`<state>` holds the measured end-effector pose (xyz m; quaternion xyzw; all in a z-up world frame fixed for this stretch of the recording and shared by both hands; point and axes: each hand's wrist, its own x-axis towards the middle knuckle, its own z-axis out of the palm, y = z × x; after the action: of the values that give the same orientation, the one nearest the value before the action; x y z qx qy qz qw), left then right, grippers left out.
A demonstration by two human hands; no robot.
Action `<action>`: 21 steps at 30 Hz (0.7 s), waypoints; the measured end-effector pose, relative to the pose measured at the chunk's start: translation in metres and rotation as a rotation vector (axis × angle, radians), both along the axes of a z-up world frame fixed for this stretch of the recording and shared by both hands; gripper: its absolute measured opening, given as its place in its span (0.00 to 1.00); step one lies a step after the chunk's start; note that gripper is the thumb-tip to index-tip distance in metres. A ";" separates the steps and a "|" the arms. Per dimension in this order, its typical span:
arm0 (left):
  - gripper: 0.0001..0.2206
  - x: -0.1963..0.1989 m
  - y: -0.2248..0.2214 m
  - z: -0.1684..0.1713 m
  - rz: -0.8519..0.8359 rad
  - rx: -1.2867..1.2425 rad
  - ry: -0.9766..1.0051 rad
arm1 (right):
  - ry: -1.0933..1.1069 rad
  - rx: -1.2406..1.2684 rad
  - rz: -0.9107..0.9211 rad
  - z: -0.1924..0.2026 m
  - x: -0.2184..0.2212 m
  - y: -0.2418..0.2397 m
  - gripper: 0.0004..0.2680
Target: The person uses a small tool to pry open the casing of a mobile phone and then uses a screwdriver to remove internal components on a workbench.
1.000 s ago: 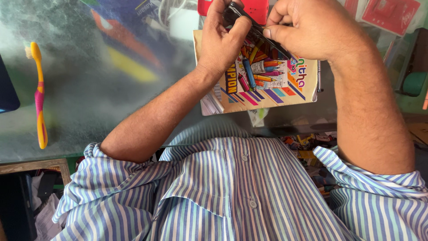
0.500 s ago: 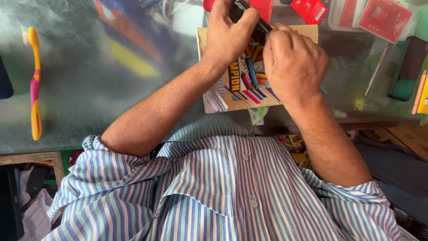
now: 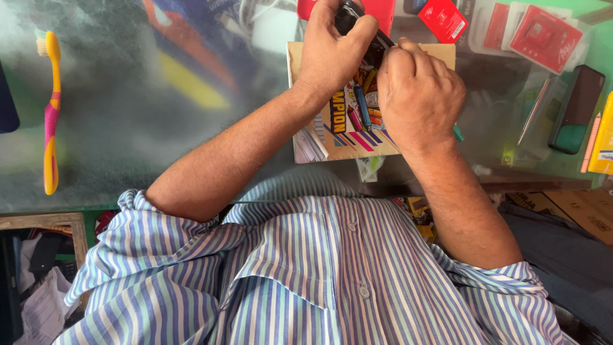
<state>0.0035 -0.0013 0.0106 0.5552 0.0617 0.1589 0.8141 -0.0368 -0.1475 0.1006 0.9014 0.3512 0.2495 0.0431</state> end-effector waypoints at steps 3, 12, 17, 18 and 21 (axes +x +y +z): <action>0.05 0.000 -0.001 -0.001 -0.015 -0.011 0.024 | -0.019 -0.005 -0.019 -0.005 -0.003 0.000 0.03; 0.07 0.002 -0.004 -0.002 0.036 0.005 0.014 | -0.056 -0.012 -0.041 -0.016 -0.002 0.003 0.03; 0.07 0.000 -0.005 -0.005 0.029 -0.022 -0.026 | 0.017 -0.010 -0.058 -0.007 -0.002 0.008 0.04; 0.07 -0.001 -0.005 -0.006 0.016 -0.027 -0.001 | 0.067 -0.009 -0.080 -0.005 -0.002 0.009 0.04; 0.07 0.001 -0.006 -0.008 0.037 0.015 -0.037 | 0.169 0.000 -0.122 0.004 0.005 0.011 0.05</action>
<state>0.0041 -0.0071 0.0031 0.5572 0.0558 0.1846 0.8077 -0.0321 -0.1366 0.1042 0.9389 0.2981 0.1695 0.0287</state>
